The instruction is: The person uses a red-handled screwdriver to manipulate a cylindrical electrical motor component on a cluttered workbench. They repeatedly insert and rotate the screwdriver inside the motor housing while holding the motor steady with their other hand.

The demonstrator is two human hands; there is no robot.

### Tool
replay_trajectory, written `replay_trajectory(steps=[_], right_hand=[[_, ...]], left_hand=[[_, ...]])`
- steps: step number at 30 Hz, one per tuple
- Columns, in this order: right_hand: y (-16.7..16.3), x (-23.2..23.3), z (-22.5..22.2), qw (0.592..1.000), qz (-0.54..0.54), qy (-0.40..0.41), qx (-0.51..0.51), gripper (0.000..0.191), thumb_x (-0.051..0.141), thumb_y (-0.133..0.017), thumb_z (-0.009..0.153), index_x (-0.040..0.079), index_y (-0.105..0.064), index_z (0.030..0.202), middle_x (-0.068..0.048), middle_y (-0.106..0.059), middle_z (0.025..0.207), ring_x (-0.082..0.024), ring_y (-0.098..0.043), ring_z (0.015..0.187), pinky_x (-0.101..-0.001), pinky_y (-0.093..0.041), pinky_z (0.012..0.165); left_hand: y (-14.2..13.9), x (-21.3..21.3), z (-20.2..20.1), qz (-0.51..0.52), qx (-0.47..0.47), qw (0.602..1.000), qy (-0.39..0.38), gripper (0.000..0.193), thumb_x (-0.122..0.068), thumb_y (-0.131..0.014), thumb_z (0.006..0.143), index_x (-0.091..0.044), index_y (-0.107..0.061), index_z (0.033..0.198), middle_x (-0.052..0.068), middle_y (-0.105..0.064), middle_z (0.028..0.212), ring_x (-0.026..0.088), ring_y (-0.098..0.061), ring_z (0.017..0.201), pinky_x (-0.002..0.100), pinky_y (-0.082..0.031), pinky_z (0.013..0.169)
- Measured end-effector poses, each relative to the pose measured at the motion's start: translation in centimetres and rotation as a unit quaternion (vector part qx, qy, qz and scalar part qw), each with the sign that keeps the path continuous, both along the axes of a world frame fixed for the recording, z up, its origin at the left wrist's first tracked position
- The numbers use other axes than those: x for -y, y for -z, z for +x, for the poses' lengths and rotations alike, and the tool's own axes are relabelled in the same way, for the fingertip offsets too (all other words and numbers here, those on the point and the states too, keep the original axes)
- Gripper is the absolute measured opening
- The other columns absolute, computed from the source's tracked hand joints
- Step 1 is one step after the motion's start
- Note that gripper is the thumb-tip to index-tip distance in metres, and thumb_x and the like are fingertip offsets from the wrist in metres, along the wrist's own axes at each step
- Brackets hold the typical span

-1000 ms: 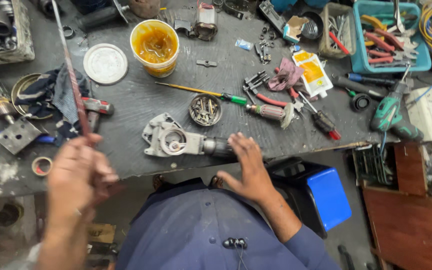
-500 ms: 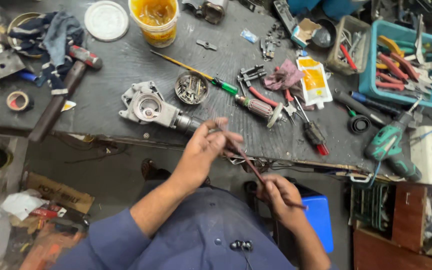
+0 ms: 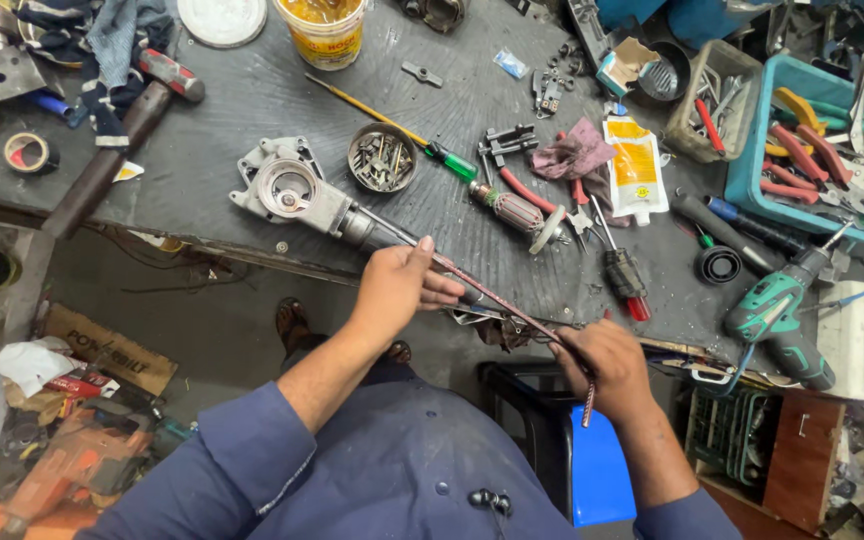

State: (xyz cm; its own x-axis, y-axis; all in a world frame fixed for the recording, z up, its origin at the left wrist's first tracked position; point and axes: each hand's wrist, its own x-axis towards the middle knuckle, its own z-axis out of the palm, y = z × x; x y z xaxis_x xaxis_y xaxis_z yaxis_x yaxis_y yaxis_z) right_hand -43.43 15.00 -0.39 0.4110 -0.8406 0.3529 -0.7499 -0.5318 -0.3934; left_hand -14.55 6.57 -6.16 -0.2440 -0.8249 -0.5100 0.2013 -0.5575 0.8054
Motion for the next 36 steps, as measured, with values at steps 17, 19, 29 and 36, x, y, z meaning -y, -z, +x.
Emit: replay_trajectory(steps=[17, 19, 29, 36], right_hand=[[-1.5, 2.0, -0.5, 0.996, -0.043, -0.057, -0.046, 0.020, 0.005, -0.080, 0.077, 0.003, -0.070, 0.095, -0.007, -0.065, 0.072, -0.026, -0.061, 0.063, -0.0392, -0.046, 0.058], [-0.7, 2.0, -0.4, 0.999, -0.027, -0.022, -0.032, 0.019, 0.008, -0.083, 0.076, 0.004, -0.072, 0.091, -0.008, -0.061, 0.068, -0.027, -0.057, 0.060, -0.0395, -0.043, 0.057], [4.4, 1.1, 0.2, 0.988, 0.000, 0.038, 0.153, 0.011, 0.010, -0.073, 0.088, -0.001, -0.071, 0.085, -0.007, -0.051, 0.065, -0.021, -0.048, 0.062, -0.0363, -0.039, 0.064], [8.3, 1.3, 4.0, 0.887, -0.093, 0.130, 0.433, 0.051, 0.040, -0.059, 0.097, 0.000, -0.049, 0.068, -0.007, -0.042, 0.065, -0.019, -0.040, 0.063, -0.0342, -0.032, 0.062]], left_hand=[[-2.9, 1.9, 2.2, 0.083, -0.086, 0.991, 0.068, 0.052, -0.040, -0.042, 0.105, 0.008, -0.062, 0.112, 0.021, -0.078, 0.098, 0.027, -0.077, 0.078, 0.039, -0.063, 0.072], [-4.0, 1.6, 2.0, 0.056, -0.041, 0.995, 0.076, 0.051, -0.039, -0.041, 0.105, 0.006, -0.067, 0.107, 0.020, -0.079, 0.092, 0.025, -0.078, 0.074, 0.036, -0.062, 0.067], [-5.5, 3.2, 13.4, -0.475, 0.426, 0.749, -0.180, 0.028, -0.025, -0.060, 0.106, 0.001, -0.068, 0.111, 0.019, -0.068, 0.111, 0.038, -0.064, 0.111, 0.046, -0.047, 0.105], [-2.1, 8.1, 15.3, -0.470, 0.316, 0.822, -0.058, 0.022, -0.020, -0.059, 0.104, -0.002, -0.070, 0.105, 0.014, -0.074, 0.118, 0.033, -0.069, 0.122, 0.052, -0.031, 0.124]])
